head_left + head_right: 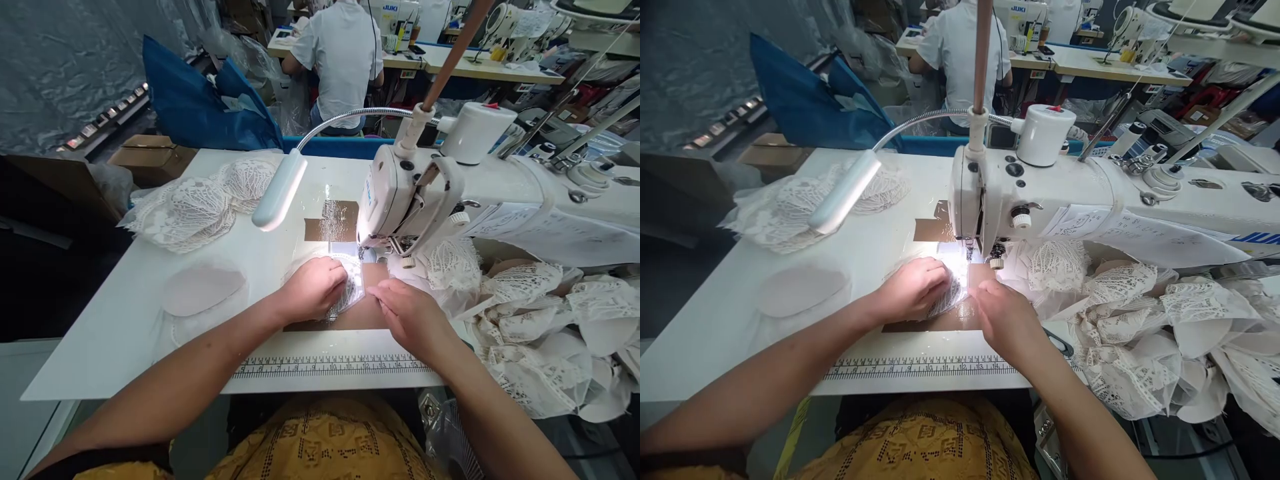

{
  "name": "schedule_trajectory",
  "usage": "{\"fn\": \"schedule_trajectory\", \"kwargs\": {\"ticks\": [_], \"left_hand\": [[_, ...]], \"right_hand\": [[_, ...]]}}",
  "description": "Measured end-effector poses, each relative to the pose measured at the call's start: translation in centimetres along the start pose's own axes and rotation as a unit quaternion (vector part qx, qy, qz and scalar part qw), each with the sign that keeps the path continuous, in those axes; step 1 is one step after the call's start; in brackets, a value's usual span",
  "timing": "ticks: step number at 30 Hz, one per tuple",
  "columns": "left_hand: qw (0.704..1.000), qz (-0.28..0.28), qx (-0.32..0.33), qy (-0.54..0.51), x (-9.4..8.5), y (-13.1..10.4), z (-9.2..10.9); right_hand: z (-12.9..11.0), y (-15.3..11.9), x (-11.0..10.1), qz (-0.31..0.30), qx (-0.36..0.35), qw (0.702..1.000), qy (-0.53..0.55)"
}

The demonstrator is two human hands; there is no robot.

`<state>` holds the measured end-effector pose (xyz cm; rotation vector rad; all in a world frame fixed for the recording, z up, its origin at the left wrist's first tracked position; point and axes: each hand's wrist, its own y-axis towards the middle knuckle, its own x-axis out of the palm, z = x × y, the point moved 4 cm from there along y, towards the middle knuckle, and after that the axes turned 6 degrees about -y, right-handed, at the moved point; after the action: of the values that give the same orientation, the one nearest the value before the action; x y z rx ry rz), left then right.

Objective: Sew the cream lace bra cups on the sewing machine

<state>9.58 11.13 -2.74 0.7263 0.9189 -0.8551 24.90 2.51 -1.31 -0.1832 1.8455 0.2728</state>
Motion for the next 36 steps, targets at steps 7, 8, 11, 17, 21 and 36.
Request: {"fn": "schedule_trajectory", "kwargs": {"ticks": [7, 8, 11, 17, 21, 36], "left_hand": [[1.0, -0.003, 0.027, 0.003, 0.2, -0.3, 0.3], [1.0, -0.002, 0.029, 0.012, 0.4, -0.3, 0.4], [1.0, 0.01, 0.021, 0.002, 0.6, -0.3, 0.4], [0.997, 0.012, 0.001, -0.079, 0.2, -0.4, 0.0], [0.995, 0.003, 0.009, -0.095, 0.1, -0.4, -0.2], [0.987, -0.041, 0.119, 0.102, 1.3, -1.2, 0.5]], "right_hand": [[0.1, -1.2, 1.2, -0.04, 0.016, 0.999, 0.0], [0.1, -1.3, 1.4, -0.034, 0.015, 0.999, 0.001], [0.1, -1.5, 1.7, 0.001, 0.006, 1.0, -0.003], [-0.3, -1.3, 2.2, 0.064, -0.018, 0.997, -0.032], [-1.0, -0.6, 2.9, 0.054, -0.039, 0.995, -0.071], [-1.0, -1.4, 3.7, 0.086, -0.063, 0.99, -0.093]]}}
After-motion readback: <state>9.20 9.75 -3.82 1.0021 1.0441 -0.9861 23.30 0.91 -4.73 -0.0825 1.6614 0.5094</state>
